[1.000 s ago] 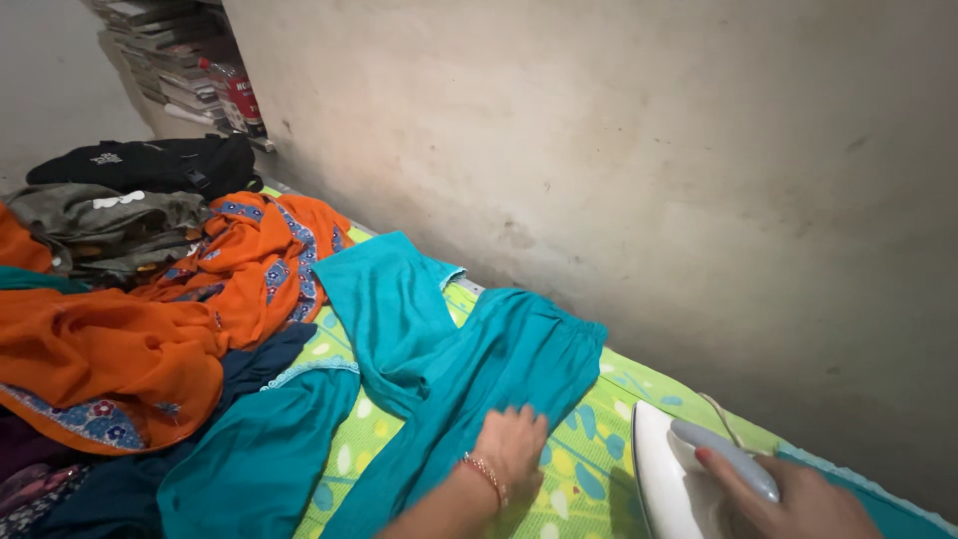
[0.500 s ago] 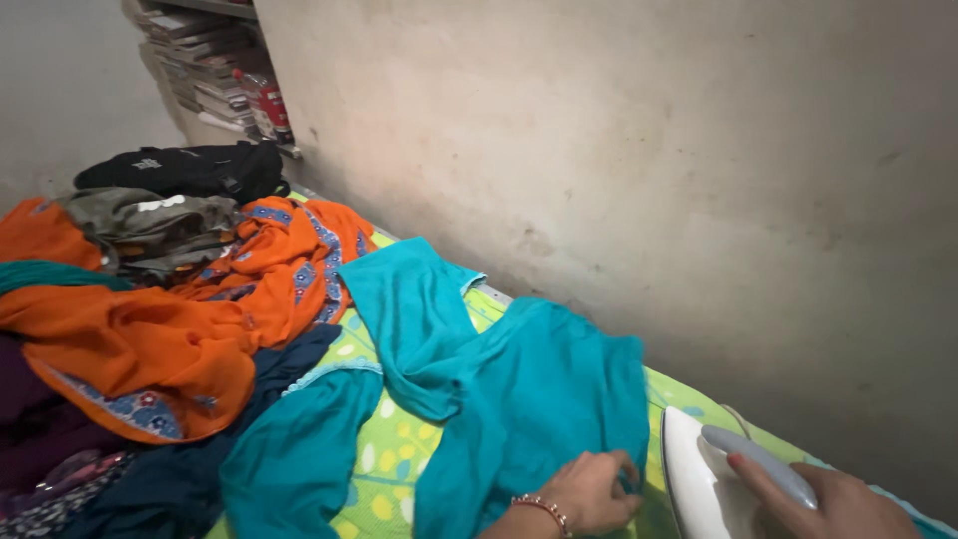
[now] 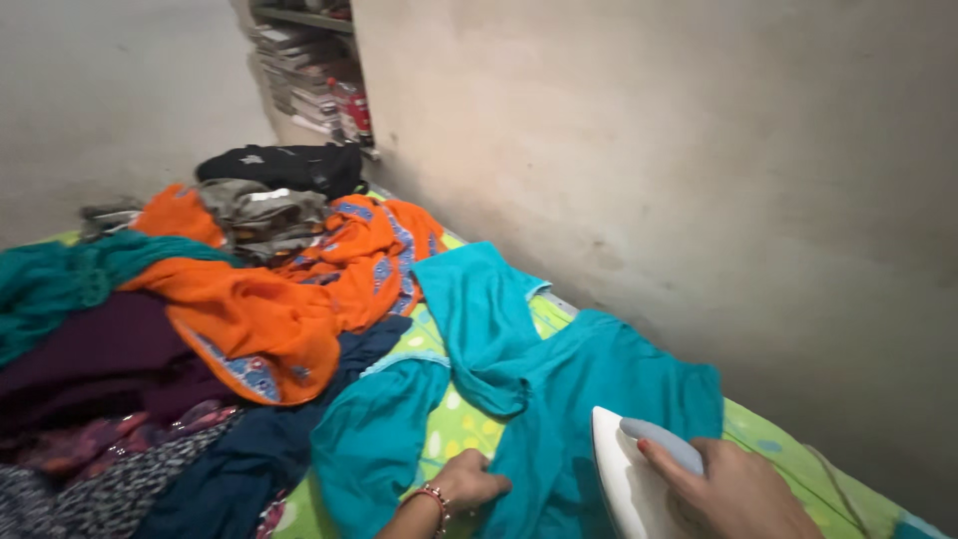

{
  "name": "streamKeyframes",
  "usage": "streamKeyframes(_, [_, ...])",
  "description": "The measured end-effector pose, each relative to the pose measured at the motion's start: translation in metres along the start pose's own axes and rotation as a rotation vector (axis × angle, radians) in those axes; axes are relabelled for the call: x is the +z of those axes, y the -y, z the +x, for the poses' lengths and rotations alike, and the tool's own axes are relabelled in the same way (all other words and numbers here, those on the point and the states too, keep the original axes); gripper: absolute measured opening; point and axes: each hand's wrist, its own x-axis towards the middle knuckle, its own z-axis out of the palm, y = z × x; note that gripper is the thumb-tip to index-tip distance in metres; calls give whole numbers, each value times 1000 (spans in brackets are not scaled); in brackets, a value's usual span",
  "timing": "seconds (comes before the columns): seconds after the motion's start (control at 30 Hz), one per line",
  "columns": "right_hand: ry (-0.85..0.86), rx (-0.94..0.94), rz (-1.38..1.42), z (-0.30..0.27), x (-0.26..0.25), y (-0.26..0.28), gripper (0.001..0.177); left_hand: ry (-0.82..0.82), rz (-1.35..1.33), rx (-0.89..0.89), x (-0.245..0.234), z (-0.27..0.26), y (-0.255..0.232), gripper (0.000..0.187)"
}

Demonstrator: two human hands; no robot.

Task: The person irons a teal garment on a bed using a white electric iron. They smooth the fabric with one hand while moving the iron back and forth with the other, adjusting the garment's position as needed.

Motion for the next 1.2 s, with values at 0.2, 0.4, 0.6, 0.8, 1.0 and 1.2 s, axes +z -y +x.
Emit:
streamKeyframes(0.2, [-110, -37, 56, -7, 6, 30, 76, -260, -556, 63, 14, 15, 28, 44])
streamKeyframes(0.4, [-20, -134, -32, 8, 37, 64, 73, -87, -284, -23, -23, -43, 30, 67])
streamKeyframes(0.6, [-94, -283, -94, 19, 79, 83, 71, 243, 121, 35, -37, -86, 45, 67])
streamKeyframes(0.8, [-78, -236, -21, 48, 68, 113, 73, 438, -62, -177, -50, -61, 82, 70])
streamKeyframes(1.0, [134, -266, -188, 69, 65, 116, 64, 481, -205, -208, -84, -97, 136, 56])
streamKeyframes(1.2, [82, -490, -67, 20, 110, 105, 70, 226, -196, -135, -120, -120, 117, 43])
